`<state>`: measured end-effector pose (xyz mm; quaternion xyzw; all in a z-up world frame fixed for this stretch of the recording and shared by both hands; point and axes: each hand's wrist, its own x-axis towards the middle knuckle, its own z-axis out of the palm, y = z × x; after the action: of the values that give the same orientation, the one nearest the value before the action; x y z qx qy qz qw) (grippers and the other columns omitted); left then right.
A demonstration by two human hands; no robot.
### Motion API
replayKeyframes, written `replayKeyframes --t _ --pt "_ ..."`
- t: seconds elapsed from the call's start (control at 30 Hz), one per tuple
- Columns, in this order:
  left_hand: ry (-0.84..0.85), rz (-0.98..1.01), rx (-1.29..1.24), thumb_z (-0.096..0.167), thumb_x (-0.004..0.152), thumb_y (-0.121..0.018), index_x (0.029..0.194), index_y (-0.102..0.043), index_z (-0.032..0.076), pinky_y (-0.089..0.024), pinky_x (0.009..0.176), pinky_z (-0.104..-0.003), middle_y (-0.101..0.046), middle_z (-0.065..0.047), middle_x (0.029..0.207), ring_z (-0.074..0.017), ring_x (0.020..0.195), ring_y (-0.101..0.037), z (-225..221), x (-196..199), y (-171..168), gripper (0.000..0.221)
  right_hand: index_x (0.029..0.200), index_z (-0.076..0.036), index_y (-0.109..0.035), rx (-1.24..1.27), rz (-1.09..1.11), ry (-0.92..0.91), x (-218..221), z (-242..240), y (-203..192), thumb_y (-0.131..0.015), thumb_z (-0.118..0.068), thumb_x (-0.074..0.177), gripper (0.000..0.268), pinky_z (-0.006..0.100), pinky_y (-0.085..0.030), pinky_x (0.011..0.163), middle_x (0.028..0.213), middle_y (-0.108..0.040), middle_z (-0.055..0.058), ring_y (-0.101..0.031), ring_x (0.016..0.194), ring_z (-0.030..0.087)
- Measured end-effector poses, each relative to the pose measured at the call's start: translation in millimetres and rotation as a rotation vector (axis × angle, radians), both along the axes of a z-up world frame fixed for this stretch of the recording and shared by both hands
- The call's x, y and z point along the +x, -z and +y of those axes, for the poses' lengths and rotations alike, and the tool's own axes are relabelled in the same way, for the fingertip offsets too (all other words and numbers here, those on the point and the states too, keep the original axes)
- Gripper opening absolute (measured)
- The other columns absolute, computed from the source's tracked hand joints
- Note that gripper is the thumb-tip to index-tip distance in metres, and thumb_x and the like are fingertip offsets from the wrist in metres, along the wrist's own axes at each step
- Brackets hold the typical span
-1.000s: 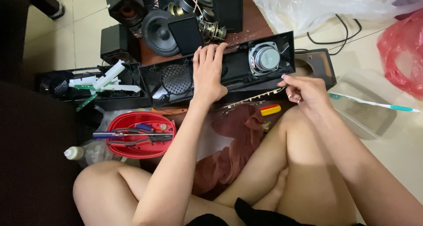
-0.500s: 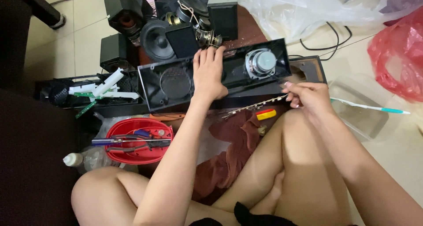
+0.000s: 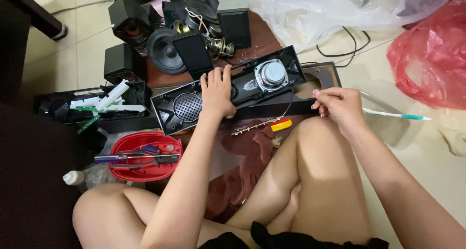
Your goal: Cleaning the internal components and grill of a disassembled speaker using brushes and a cloth.
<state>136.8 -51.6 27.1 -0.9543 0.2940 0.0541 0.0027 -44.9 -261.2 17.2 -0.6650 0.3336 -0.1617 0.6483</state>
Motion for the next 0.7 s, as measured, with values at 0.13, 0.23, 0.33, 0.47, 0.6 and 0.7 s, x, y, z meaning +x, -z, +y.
replayKeyframes --t 0.13,0.23,0.33,0.47,0.6,0.7 --pt "-0.013 0.077 -0.015 0.013 0.031 -0.087 0.136 -0.013 0.009 -0.004 0.107 -0.047 -0.025 -0.015 0.133 -0.0317 0.129 -0.015 -1 -4 -10 0.129 0.084 0.002 -0.063 -0.067 -0.02 -0.02 -9 9 -5 -0.061 -0.01 0.084 0.013 0.022 -0.045 0.038 0.058 -0.058 0.015 -0.05 0.044 0.012" --pt "-0.033 0.147 -0.049 0.017 0.03 -0.088 0.139 -0.01 0.008 0.0 0.107 -0.049 -0.019 -0.019 0.139 -0.0343 0.134 -0.006 10 -12 -26 0.134 0.083 0.002 -0.063 -0.106 -0.049 -0.087 -6 27 -5 -0.061 -0.011 0.084 0.013 0.022 -0.044 0.038 0.058 -0.059 0.014 -0.05 0.043 0.011" --pt "0.028 0.134 -0.311 0.02 0.05 -0.083 0.137 -0.023 0.002 -0.005 0.11 -0.045 -0.021 -0.02 0.141 -0.036 0.135 -0.007 41 -33 -38 0.107 0.082 0.002 -0.062 -0.17 -0.132 -0.223 -1 54 1 -0.062 -0.009 0.084 0.012 0.023 -0.043 0.04 0.058 -0.059 0.014 -0.05 0.044 0.013" --pt "0.231 -0.307 -0.672 0.011 0.058 -0.068 0.115 -0.046 0.004 -0.026 0.1 -0.043 -0.043 -0.009 0.125 -0.029 0.123 -0.033 84 -44 -46 0.062 0.078 0.005 -0.063 -0.155 -0.239 -0.526 6 94 -16 -0.06 -0.006 0.082 0.012 0.017 -0.04 0.047 0.061 -0.059 0.007 -0.049 0.049 0.008" --pt "0.056 -0.287 -0.823 -0.006 0.058 -0.056 0.092 -0.054 0.009 -0.039 0.086 -0.038 -0.049 -0.002 0.093 -0.0249 0.095 -0.048 124 -59 -41 0.037 0.078 -0.002 -0.065 -0.311 -0.221 -0.574 9 122 -4 -0.062 -0.001 0.077 0.004 0.018 -0.045 0.045 0.06 -0.062 0.009 -0.055 0.048 0.008" --pt "-0.028 -0.299 -0.917 -0.008 0.058 -0.05 0.075 -0.052 0.014 -0.042 0.078 -0.039 -0.051 -0.004 0.076 -0.0266 0.079 -0.051 147 -85 -13 0.028 0.083 0.001 -0.065 -0.371 -0.21 -0.636 2 138 9 -0.066 -0.001 0.072 0.01 0.02 -0.045 0.051 0.068 -0.061 0.011 -0.052 0.058 0.009"
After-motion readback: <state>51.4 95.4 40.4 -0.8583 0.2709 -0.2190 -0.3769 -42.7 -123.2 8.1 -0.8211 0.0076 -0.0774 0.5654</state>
